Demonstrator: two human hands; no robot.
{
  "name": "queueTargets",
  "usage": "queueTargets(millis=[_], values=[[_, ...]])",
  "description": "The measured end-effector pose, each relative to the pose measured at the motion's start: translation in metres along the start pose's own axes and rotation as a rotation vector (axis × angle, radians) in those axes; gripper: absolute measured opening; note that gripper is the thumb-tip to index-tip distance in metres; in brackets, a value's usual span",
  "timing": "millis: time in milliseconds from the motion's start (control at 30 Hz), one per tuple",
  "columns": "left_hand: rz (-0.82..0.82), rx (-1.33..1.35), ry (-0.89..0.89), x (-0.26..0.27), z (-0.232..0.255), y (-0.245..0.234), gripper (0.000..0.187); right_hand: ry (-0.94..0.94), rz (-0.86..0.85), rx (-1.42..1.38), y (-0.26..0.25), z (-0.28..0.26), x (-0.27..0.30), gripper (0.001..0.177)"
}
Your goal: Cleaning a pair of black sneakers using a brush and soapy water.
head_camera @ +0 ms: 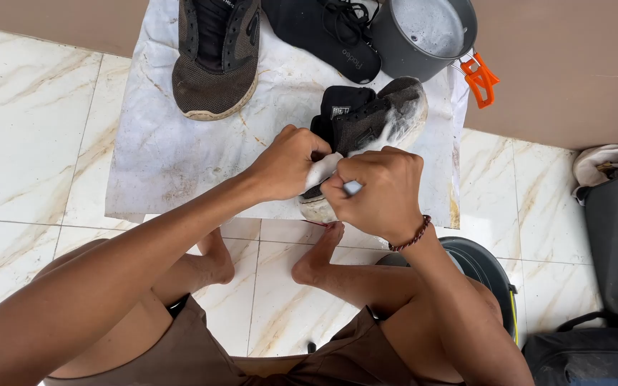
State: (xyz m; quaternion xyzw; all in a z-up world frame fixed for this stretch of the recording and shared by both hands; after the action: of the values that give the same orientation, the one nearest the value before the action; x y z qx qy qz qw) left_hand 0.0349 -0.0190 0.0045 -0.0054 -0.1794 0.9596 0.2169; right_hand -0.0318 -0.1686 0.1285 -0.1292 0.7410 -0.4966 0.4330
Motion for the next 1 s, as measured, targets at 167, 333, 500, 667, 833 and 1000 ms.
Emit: queueTargets(millis=[167,333,500,667,833,1000], values=[[0.206,-0.176,0.135,0.021,0.046,-0.037,0.037,0.122,0.173,-0.342,0.013,0.054,0.024,0.051],[0.386,-0.498,0.269,0.028,0.051,-0.050,0.039,0.407,0.317,-0.317,0.001,0.115,0.048,0.062],[0.259,-0.555,0.191,0.033,0.049,-0.036,0.027,0.674,0.326,-0.468,-0.017,0.165,0.052,0.031],[0.090,-0.610,0.153,0.037,0.054,-0.015,0.034,0.630,0.246,-0.187,-0.021,0.246,0.014,0.034],[0.004,-0.676,0.229,0.046,0.058,-0.020,0.023,0.480,0.165,0.047,0.005,0.320,-0.021,0.041],[-0.056,-0.592,0.180,0.046,0.058,-0.035,0.033,0.500,0.167,0.161,0.026,0.367,-0.043,0.051]])
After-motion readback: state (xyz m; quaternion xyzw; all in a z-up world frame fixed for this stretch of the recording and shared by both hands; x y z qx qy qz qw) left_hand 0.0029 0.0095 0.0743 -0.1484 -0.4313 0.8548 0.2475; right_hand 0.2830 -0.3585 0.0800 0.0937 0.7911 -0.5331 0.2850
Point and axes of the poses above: each hand's wrist, its own x-axis away from the middle knuckle, its own y-axis out of the palm, z = x × y, the point moved 4 cm from there along -x, towards the middle knuckle, and after that the axes turned 11 degrees about -y, right-handed, at the moved point
